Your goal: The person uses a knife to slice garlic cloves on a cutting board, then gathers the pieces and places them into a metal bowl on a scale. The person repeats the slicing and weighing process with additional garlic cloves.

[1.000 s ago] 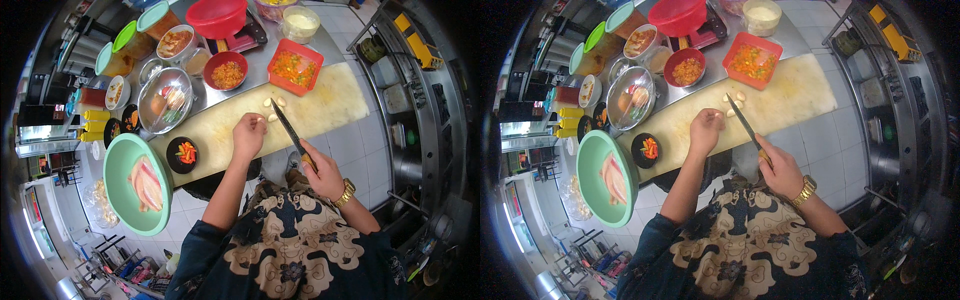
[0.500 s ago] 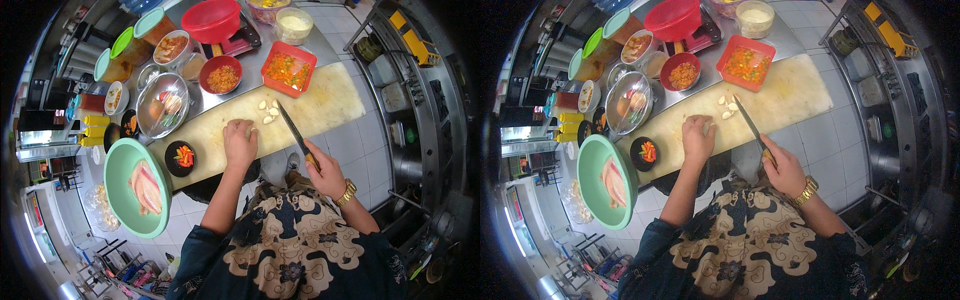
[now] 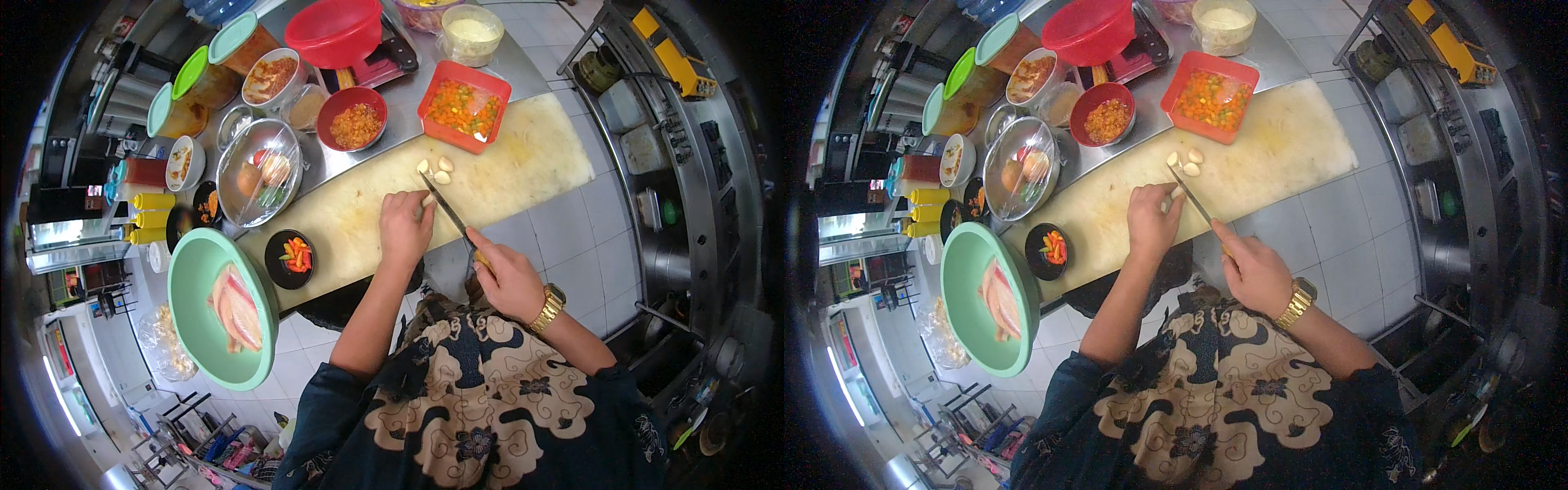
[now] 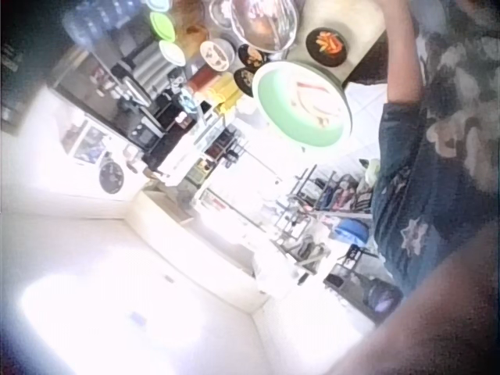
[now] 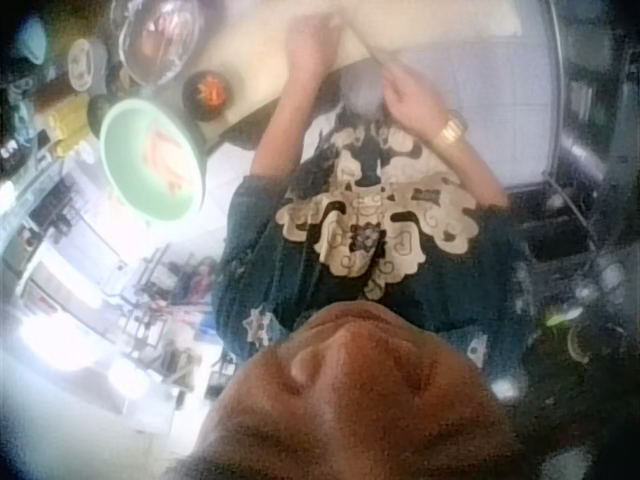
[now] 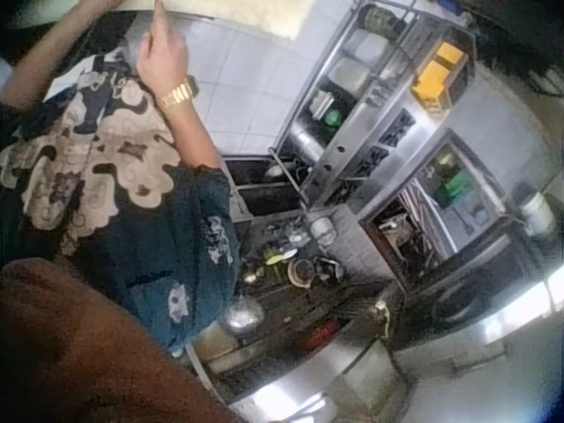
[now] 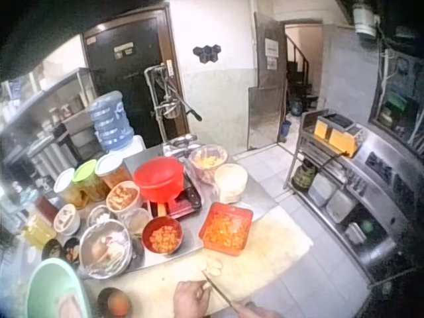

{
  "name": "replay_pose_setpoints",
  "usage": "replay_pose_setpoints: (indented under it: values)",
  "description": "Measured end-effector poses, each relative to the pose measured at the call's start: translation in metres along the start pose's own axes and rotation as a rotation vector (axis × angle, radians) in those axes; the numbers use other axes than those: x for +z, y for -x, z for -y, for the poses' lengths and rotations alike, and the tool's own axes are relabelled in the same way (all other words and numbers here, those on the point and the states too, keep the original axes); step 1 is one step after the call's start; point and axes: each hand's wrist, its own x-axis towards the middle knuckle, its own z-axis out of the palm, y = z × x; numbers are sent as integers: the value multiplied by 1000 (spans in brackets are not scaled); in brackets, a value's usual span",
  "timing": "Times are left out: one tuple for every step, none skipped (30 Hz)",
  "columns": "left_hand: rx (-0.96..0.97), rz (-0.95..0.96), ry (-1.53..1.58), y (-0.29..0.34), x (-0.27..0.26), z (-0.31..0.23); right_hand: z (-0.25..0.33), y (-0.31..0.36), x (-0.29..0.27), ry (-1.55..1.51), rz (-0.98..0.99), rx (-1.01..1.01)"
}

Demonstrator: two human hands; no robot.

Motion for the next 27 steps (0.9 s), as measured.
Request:
replay_pose_setpoints:
  values:
    - [-2, 0, 0, 1, 0, 0, 0, 0, 1, -1, -1, 1]
    - [-4, 0, -1, 1, 0, 0, 0, 0, 2, -3, -1, 2]
    - [-6, 0, -1, 2, 0, 0, -1, -1, 4, -4, -2, 4]
    - [-1, -4, 7, 3, 1, 1, -2, -1, 6, 2, -10, -6]
    - [4, -8, 15, 4, 2, 2, -4, -1, 9, 9, -19, -16]
    - [9, -11, 23, 5, 3, 4, -6, -1, 12, 15, -27, -26]
    - [18, -17, 20, 5, 4, 4, -9, -1, 15, 46, -12, -18]
    - [28, -23, 16, 5, 5, 5, -12, -2, 20, 76, 4, -10]
    - [38, -28, 13, 6, 5, 5, -15, -1, 23, 107, 18, -2]
    - [41, -29, 16, 6, 5, 6, -14, -2, 23, 124, 22, 5]
    - [44, -30, 20, 6, 5, 6, -12, -4, 24, 141, 24, 13]
    - [47, -30, 24, 7, 4, 7, -10, -4, 24, 158, 27, 21]
    - [2, -58, 11, 6, 4, 10, -9, -4, 20, 155, 45, 30]
    - [-44, -86, -2, 5, 1, 15, -7, -2, 16, 151, 63, 41]
    - [-89, -113, -15, 4, -2, 20, -7, -1, 11, 147, 81, 51]
    - [-86, -84, -19, 1, -8, 20, -8, 2, 6, 87, 61, 24]
    - [-83, -54, -23, -3, -14, 22, -10, 4, 0, 26, 41, -3]
    - [-79, -24, -27, -6, -17, 21, -11, 7, -6, -34, 21, -30]
    - [-50, -75, -55, -9, -18, 19, -9, 9, -13, -64, 24, -12]
    - [-19, -125, -84, -11, -16, 16, -6, 12, -21, -95, 27, 7]
    - [12, -175, -113, -12, -15, 13, -3, 14, -27, -125, 29, 27]
    - [48, -150, -134, -15, -15, 4, -3, 14, -32, -128, 21, 50]
    - [82, -123, -156, -16, -16, -7, -2, 16, -35, -132, 15, 74]
    - [116, -96, -178, -17, -14, -15, -3, 17, -36, -137, 8, 99]
    - [118, -35, -236, -16, -9, -18, -4, 17, -37, -146, -13, 90]
    - [119, 26, -293, -15, -2, -20, -5, 17, -36, -156, -34, 81]
    - [121, 87, -350, -13, 3, -21, -6, 17, -36, -166, -55, 73]
